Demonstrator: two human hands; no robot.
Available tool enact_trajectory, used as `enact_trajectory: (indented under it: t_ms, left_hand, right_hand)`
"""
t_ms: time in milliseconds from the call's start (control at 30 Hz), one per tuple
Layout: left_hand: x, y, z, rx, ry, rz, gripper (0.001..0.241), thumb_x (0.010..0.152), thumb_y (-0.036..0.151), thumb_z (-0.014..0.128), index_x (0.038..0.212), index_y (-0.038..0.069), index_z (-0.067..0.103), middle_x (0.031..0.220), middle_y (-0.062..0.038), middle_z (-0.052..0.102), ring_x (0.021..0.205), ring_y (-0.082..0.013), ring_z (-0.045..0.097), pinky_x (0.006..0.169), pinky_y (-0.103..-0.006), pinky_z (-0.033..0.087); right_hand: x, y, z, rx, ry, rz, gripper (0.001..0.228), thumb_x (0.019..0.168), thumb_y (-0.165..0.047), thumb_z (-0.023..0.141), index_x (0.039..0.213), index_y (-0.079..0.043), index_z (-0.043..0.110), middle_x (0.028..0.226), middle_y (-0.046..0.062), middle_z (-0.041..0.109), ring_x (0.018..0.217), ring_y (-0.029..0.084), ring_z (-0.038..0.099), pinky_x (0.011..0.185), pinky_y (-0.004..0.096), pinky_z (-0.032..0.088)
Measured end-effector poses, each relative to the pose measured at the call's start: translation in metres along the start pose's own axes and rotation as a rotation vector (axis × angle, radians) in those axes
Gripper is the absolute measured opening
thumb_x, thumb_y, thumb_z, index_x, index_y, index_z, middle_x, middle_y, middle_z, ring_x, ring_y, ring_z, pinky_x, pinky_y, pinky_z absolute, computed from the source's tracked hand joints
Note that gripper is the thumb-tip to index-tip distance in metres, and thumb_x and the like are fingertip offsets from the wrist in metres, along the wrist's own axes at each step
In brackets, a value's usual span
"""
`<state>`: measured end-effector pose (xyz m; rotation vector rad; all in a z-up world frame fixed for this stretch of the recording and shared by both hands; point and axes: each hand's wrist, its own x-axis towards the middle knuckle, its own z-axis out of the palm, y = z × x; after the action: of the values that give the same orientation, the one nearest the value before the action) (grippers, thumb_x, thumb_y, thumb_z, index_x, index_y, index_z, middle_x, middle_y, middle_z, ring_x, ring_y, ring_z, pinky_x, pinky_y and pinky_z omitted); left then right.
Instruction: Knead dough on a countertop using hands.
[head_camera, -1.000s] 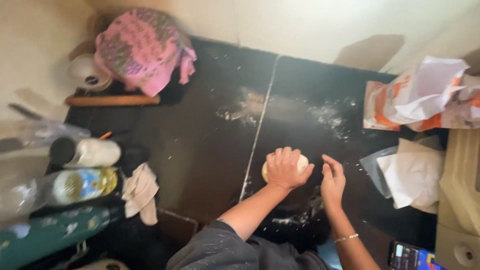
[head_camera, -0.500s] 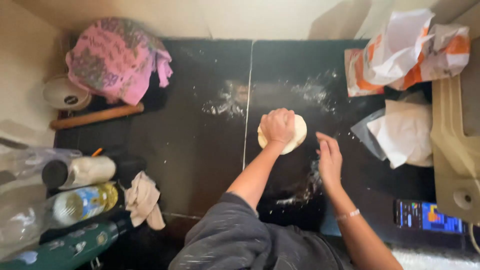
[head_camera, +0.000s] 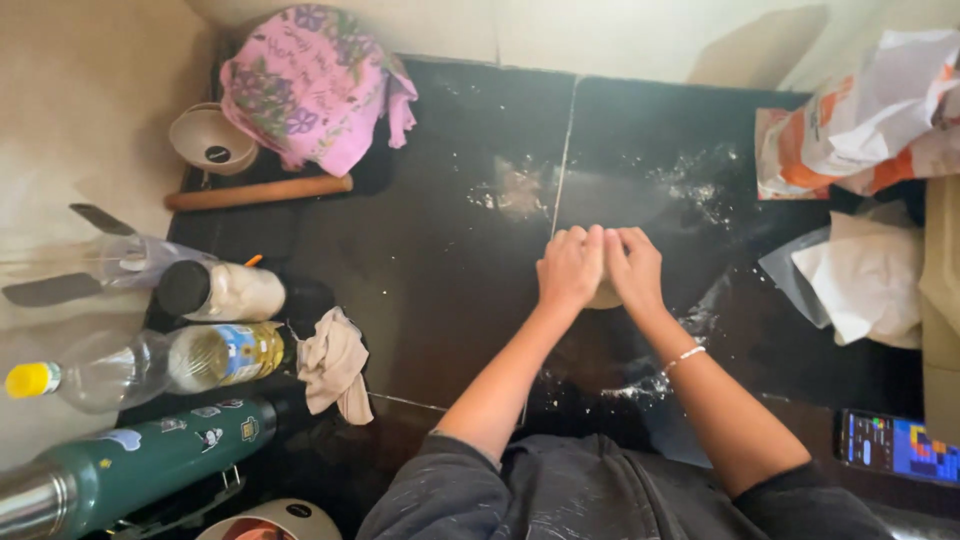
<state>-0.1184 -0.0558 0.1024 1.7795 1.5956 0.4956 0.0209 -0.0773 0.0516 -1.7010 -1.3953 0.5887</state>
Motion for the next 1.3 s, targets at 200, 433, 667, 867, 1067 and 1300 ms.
enact_trajectory:
  t_ms: [200,433,667,867,1067,1300]
  left_hand:
    - [0.019,-0.018,0.037,-0.028,0.052,0.050,0.057,0.106,0.057,0.031,0.090,0.010,0.059,0.091,-0.017,0.064,0.097,-0.0420,0.069,0.082,-0.0580,0.056]
    - [0.012,0.015,0.002,-0.234,-0.298,-0.238,0.073,0.101,0.068,0.025,0.120,0.003,0.054,0.117,-0.034,0.067,0.119,-0.0540,0.062,0.100,-0.0646,0.048]
    - [0.043,0.018,0.028,0.186,-0.079,-0.188,0.067,0.104,0.057,0.020,0.102,0.011,0.070,0.097,-0.021,0.077,0.101,-0.0394,0.074,0.090,-0.0546,0.056]
    - [-0.020,-0.001,0.050,0.037,0.584,0.415,0.025,0.107,0.021,0.045,0.100,0.009,0.066,0.076,-0.014,0.069,0.073,-0.0333,0.071,0.075,-0.0446,0.052]
    - [-0.021,-0.027,0.073,-0.018,0.609,0.531,0.040,0.107,0.029,0.032,0.120,0.012,0.066,0.111,-0.003,0.071,0.105,-0.0226,0.070,0.101,-0.0408,0.045]
    - [0.048,-0.026,0.075,0.149,0.667,0.628,0.040,0.108,0.032,0.032,0.118,0.010,0.064,0.107,-0.007,0.068,0.104,-0.0272,0.070,0.095,-0.0457,0.047]
  right_hand:
    - [0.004,0.005,0.011,-0.071,0.045,0.338,0.040,0.108,-0.041,0.051,0.090,-0.015,0.076,0.088,0.017,0.073,0.099,0.045,0.069,0.088,0.055,0.051]
    - [0.024,0.030,-0.007,-0.071,-0.105,0.380,0.049,0.107,-0.050,0.050,0.084,-0.015,0.076,0.092,0.017,0.075,0.106,0.042,0.068,0.087,0.053,0.051]
    - [0.033,0.041,0.014,-0.182,-0.185,0.495,0.066,0.103,-0.058,0.045,0.079,-0.007,0.079,0.088,0.020,0.074,0.105,0.044,0.068,0.090,0.057,0.047]
    - [-0.039,-0.046,-0.016,-0.122,0.191,-0.198,0.040,0.114,-0.018,0.033,0.084,-0.009,0.056,0.079,0.016,0.056,0.079,0.041,0.057,0.075,0.049,0.043]
    - [-0.051,-0.010,-0.005,-0.169,0.240,-0.292,0.030,0.111,-0.030,0.033,0.098,-0.020,0.059,0.096,-0.001,0.060,0.086,0.025,0.054,0.079,0.038,0.038]
    - [0.000,0.023,0.017,-0.272,0.244,-0.287,0.030,0.108,-0.029,0.034,0.098,-0.020,0.060,0.093,-0.001,0.059,0.081,0.025,0.052,0.078,0.037,0.037]
